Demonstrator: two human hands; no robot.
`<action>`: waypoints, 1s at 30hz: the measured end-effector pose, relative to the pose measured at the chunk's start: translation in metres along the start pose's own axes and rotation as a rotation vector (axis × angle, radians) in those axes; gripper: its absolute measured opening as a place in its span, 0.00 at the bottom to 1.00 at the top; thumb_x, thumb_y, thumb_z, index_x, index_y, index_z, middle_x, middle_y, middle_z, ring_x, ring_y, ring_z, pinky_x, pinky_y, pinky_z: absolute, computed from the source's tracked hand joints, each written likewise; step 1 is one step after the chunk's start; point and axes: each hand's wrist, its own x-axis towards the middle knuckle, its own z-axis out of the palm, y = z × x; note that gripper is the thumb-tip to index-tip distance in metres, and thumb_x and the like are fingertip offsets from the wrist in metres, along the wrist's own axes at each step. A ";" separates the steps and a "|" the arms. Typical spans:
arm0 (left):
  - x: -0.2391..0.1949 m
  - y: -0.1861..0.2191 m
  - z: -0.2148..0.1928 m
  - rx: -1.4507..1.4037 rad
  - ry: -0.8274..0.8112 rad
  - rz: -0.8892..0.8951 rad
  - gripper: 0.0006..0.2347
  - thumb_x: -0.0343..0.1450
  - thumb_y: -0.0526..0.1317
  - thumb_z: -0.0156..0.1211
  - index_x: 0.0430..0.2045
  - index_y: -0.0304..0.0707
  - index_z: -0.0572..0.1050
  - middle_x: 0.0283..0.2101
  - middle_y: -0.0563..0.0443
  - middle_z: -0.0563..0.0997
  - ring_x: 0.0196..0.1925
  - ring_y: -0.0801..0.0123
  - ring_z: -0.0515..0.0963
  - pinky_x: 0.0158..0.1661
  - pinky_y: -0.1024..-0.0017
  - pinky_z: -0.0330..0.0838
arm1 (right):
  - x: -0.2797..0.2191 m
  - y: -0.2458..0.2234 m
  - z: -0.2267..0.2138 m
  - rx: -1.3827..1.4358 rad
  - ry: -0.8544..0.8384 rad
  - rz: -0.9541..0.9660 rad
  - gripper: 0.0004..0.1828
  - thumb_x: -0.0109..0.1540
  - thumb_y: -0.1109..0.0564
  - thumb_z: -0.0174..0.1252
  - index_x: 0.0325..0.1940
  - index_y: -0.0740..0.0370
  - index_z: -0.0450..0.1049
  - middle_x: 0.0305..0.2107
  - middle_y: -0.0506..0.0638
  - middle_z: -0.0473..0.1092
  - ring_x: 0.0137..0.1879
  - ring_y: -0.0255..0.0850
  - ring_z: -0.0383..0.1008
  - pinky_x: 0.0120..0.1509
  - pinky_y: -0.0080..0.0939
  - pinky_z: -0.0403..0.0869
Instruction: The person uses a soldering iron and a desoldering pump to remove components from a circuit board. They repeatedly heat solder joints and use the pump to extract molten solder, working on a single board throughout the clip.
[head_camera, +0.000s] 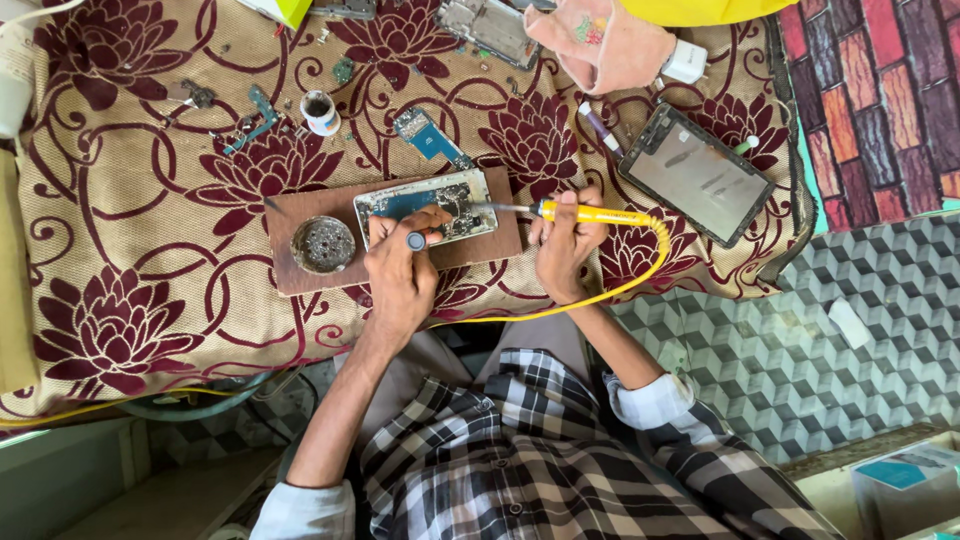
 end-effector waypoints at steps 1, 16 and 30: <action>0.002 0.000 0.001 -0.012 0.003 0.014 0.19 0.64 0.18 0.44 0.44 0.33 0.73 0.48 0.50 0.84 0.38 0.65 0.74 0.46 0.70 0.67 | 0.002 0.001 0.000 0.013 -0.012 -0.006 0.12 0.75 0.60 0.44 0.36 0.63 0.58 0.20 0.47 0.60 0.20 0.30 0.59 0.20 0.35 0.63; -0.002 -0.012 0.004 0.064 -0.001 0.020 0.18 0.64 0.19 0.46 0.44 0.35 0.73 0.44 0.50 0.86 0.28 0.70 0.71 0.42 0.67 0.61 | 0.005 0.001 -0.001 0.057 0.002 0.009 0.13 0.74 0.60 0.43 0.35 0.63 0.58 0.20 0.46 0.58 0.19 0.30 0.57 0.17 0.34 0.62; 0.001 -0.002 -0.001 0.046 -0.026 0.030 0.15 0.68 0.19 0.48 0.45 0.33 0.72 0.48 0.49 0.85 0.33 0.71 0.79 0.45 0.68 0.61 | 0.008 -0.008 0.005 -0.022 0.106 0.067 0.14 0.72 0.59 0.47 0.32 0.62 0.57 0.22 0.47 0.61 0.18 0.28 0.56 0.16 0.31 0.57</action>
